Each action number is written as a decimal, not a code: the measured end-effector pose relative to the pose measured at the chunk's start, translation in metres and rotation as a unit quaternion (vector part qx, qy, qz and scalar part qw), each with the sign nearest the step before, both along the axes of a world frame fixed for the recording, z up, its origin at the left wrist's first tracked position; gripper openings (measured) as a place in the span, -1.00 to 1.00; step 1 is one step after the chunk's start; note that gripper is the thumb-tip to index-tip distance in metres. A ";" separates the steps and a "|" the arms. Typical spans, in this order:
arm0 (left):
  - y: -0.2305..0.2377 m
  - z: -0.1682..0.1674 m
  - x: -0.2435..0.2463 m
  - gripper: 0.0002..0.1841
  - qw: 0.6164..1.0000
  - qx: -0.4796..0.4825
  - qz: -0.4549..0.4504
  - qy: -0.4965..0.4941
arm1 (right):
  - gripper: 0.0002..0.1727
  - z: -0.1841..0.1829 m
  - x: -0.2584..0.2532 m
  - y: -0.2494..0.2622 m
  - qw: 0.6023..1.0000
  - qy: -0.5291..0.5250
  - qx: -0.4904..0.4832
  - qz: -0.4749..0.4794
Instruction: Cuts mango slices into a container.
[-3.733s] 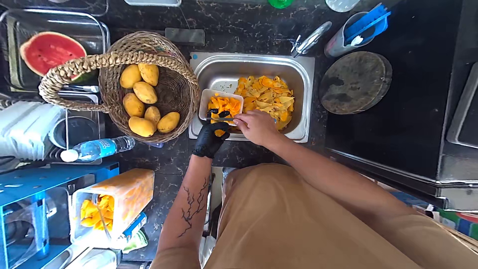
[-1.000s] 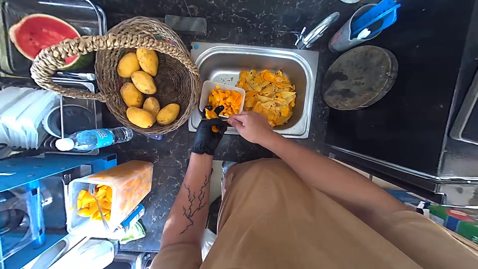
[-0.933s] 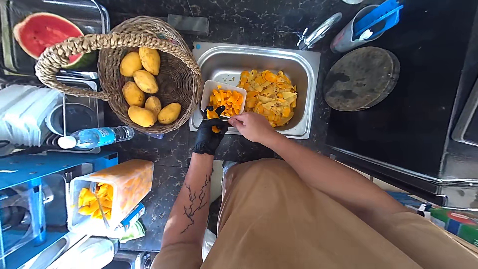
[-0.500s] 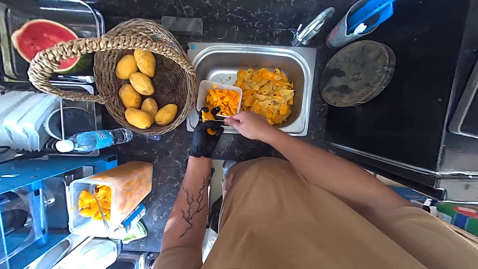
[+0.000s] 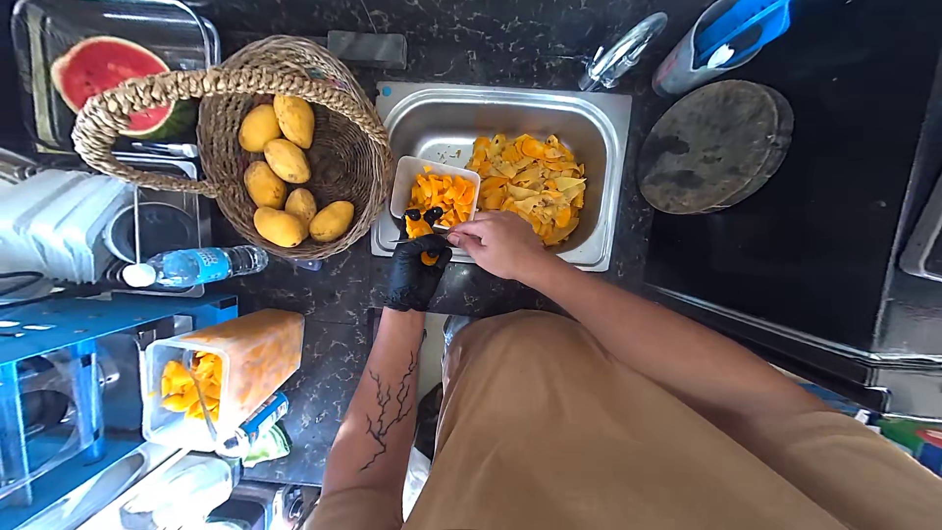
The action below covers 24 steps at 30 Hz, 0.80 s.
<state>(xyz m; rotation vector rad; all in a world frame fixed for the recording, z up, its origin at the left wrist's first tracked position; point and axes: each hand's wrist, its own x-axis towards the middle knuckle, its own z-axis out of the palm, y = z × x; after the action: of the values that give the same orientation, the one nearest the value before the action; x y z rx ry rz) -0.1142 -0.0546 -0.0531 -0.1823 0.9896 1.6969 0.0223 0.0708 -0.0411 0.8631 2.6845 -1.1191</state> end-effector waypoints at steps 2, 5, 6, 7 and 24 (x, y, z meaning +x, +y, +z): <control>0.002 0.000 0.004 -0.64 0.999 0.009 0.028 -0.016 | -0.50 -0.002 -0.001 -0.005 0.999 0.008 0.036 -0.004; -0.004 -0.001 0.004 -0.57 0.999 0.025 0.031 -0.016 | -0.51 -0.001 0.000 -0.001 0.999 0.030 0.021 0.009; -0.008 -0.001 0.003 -0.56 0.999 0.036 0.022 -0.018 | -0.52 0.000 0.002 0.003 0.999 0.042 0.002 0.012; -0.012 -0.003 0.000 -0.48 0.998 0.059 0.003 -0.018 | -0.52 0.001 0.004 0.006 0.998 0.054 -0.014 0.014; 0.006 0.007 0.006 -0.79 0.995 -0.078 0.055 -0.023 | -0.49 0.004 -0.001 0.009 0.997 -0.042 -0.062 0.000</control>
<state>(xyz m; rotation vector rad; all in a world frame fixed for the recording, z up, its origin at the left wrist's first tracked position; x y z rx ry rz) -0.1086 -0.0485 -0.0461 -0.3827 1.0935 1.7067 0.0216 0.0799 -0.0368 0.8690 2.5174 -1.2071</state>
